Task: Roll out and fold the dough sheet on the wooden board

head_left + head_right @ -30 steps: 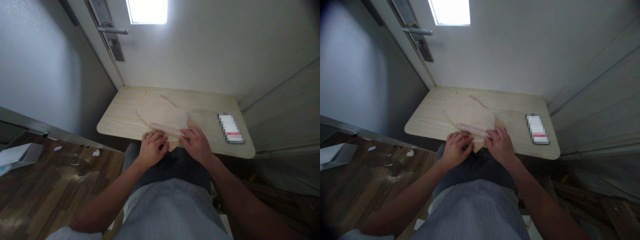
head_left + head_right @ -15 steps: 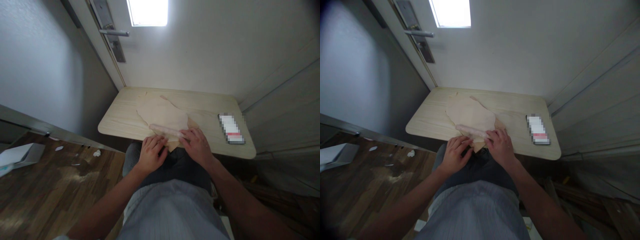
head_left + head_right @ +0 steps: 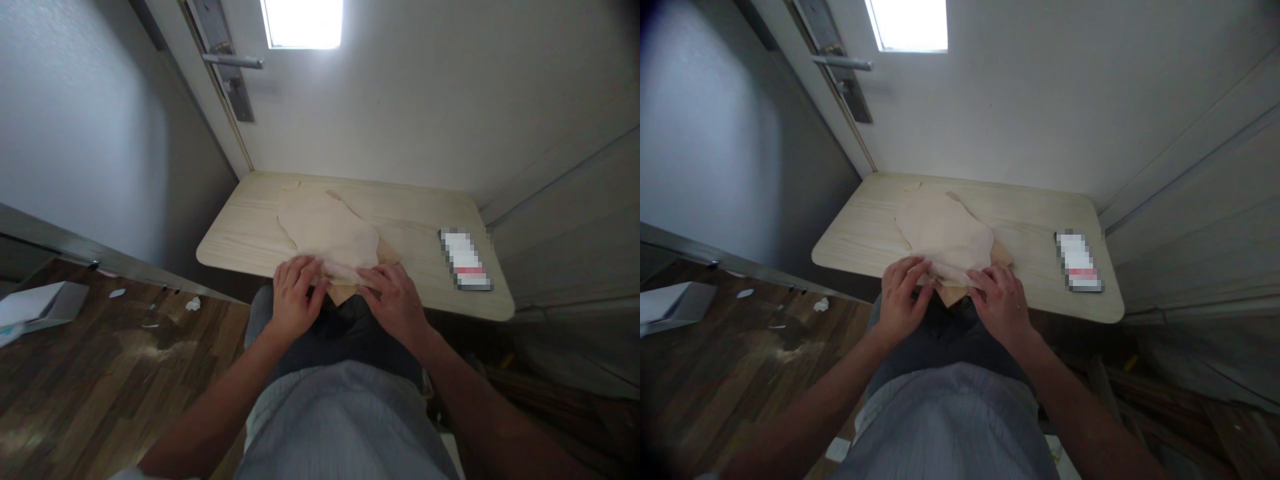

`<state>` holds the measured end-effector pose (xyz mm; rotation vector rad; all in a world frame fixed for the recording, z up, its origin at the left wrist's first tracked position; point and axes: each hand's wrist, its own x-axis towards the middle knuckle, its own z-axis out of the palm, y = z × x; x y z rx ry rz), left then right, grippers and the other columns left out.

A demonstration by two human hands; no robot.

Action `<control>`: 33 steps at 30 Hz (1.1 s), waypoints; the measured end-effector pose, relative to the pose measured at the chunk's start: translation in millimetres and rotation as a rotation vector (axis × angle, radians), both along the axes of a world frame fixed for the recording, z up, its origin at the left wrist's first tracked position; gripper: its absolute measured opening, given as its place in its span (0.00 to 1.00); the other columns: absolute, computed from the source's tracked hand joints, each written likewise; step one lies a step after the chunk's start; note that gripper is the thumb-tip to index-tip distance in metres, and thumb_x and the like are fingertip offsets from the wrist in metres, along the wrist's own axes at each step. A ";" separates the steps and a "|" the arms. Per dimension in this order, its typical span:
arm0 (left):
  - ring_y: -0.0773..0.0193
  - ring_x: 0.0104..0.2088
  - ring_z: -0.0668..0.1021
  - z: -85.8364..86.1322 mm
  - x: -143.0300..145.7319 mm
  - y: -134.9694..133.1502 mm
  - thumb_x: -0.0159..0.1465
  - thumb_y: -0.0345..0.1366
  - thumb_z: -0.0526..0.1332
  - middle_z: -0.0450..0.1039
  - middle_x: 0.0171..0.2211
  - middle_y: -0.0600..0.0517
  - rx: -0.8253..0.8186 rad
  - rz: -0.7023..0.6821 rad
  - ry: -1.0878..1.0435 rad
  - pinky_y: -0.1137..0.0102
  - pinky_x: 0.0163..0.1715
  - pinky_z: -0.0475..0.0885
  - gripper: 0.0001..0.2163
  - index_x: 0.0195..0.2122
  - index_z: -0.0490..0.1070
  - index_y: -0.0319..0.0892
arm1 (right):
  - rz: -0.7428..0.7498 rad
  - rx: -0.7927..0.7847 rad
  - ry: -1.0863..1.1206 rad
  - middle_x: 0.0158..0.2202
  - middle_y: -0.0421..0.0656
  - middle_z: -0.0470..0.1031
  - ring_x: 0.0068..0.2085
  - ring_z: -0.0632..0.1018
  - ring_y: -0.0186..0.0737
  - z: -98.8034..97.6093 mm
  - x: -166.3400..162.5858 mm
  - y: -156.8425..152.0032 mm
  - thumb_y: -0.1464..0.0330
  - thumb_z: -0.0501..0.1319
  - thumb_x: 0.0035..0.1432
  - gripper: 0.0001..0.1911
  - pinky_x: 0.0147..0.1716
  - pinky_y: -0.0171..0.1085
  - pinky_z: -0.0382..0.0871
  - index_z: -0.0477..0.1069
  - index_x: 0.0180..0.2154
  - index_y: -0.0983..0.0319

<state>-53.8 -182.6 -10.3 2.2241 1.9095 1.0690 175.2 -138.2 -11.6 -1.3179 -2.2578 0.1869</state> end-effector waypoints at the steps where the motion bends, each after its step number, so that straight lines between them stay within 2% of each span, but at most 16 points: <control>1: 0.53 0.64 0.67 2.2 -2.6 9.7 0.71 0.41 0.56 0.70 0.61 0.46 -0.012 0.020 0.013 0.51 0.64 0.58 0.18 0.61 0.68 0.47 | -0.005 0.003 0.000 0.44 0.46 0.75 0.47 0.72 0.47 -0.2 -0.3 -1.9 0.63 0.61 0.65 0.16 0.47 0.45 0.69 0.77 0.52 0.54; 3: 0.52 0.66 0.65 5.2 -6.4 28.3 0.74 0.42 0.52 0.69 0.63 0.48 -0.075 0.029 0.046 0.47 0.65 0.54 0.19 0.63 0.66 0.49 | -0.009 0.009 -0.004 0.45 0.47 0.75 0.48 0.72 0.47 -0.5 -0.7 -5.7 0.63 0.60 0.66 0.16 0.48 0.46 0.68 0.76 0.54 0.53; 7: 0.50 0.66 0.65 2.6 -6.8 47.6 0.75 0.45 0.47 0.71 0.62 0.52 -0.182 0.013 0.088 0.41 0.65 0.51 0.18 0.58 0.72 0.53 | -0.006 0.008 -0.015 0.49 0.46 0.75 0.50 0.72 0.47 -0.2 -1.3 -14.9 0.61 0.57 0.68 0.17 0.50 0.47 0.67 0.75 0.55 0.52; 10: 0.51 0.66 0.65 -3.2 -4.8 44.7 0.75 0.45 0.47 0.73 0.60 0.51 -0.171 0.026 0.088 0.41 0.66 0.50 0.18 0.56 0.74 0.53 | -0.032 0.011 -0.011 0.52 0.46 0.75 0.52 0.71 0.47 -1.0 -3.2 -22.8 0.62 0.56 0.69 0.17 0.53 0.48 0.66 0.75 0.56 0.53; 18: 0.55 0.67 0.64 -14.3 -9.1 31.3 0.74 0.41 0.51 0.72 0.61 0.51 -0.103 0.010 0.070 0.46 0.68 0.47 0.16 0.58 0.72 0.52 | -0.044 0.043 -0.041 0.57 0.46 0.75 0.56 0.70 0.51 -7.2 -6.5 -36.7 0.66 0.56 0.69 0.18 0.56 0.51 0.64 0.73 0.58 0.57; 22: 0.55 0.67 0.64 -22.2 -13.2 24.1 0.74 0.40 0.52 0.72 0.61 0.50 -0.071 0.000 0.063 0.48 0.68 0.48 0.16 0.58 0.72 0.51 | -0.038 0.061 -0.024 0.56 0.45 0.76 0.54 0.72 0.49 -7.0 -7.9 -44.7 0.68 0.57 0.68 0.19 0.55 0.49 0.65 0.72 0.59 0.56; 26: 0.55 0.67 0.65 -25.8 -16.8 16.2 0.73 0.39 0.54 0.72 0.61 0.50 -0.057 -0.027 0.057 0.49 0.68 0.48 0.15 0.58 0.72 0.51 | -0.058 0.060 -0.033 0.52 0.44 0.77 0.48 0.73 0.46 -5.7 -10.4 -52.9 0.69 0.57 0.68 0.19 0.48 0.46 0.66 0.72 0.58 0.53; 29: 0.55 0.67 0.65 -21.0 -18.9 16.8 0.73 0.39 0.53 0.70 0.63 0.49 -0.074 -0.046 0.068 0.48 0.68 0.49 0.15 0.58 0.71 0.51 | -0.073 0.023 -0.056 0.46 0.45 0.78 0.44 0.75 0.45 -5.2 -11.1 -52.4 0.67 0.57 0.68 0.18 0.45 0.44 0.67 0.73 0.58 0.52; 33: 0.53 0.66 0.66 -8.5 -26.6 21.5 0.71 0.41 0.57 0.65 0.66 0.44 -0.030 -0.037 0.034 0.47 0.67 0.52 0.19 0.63 0.66 0.49 | -0.063 -0.095 -0.014 0.43 0.46 0.79 0.44 0.77 0.45 -5.3 -3.2 -42.0 0.63 0.55 0.70 0.18 0.45 0.43 0.70 0.72 0.57 0.59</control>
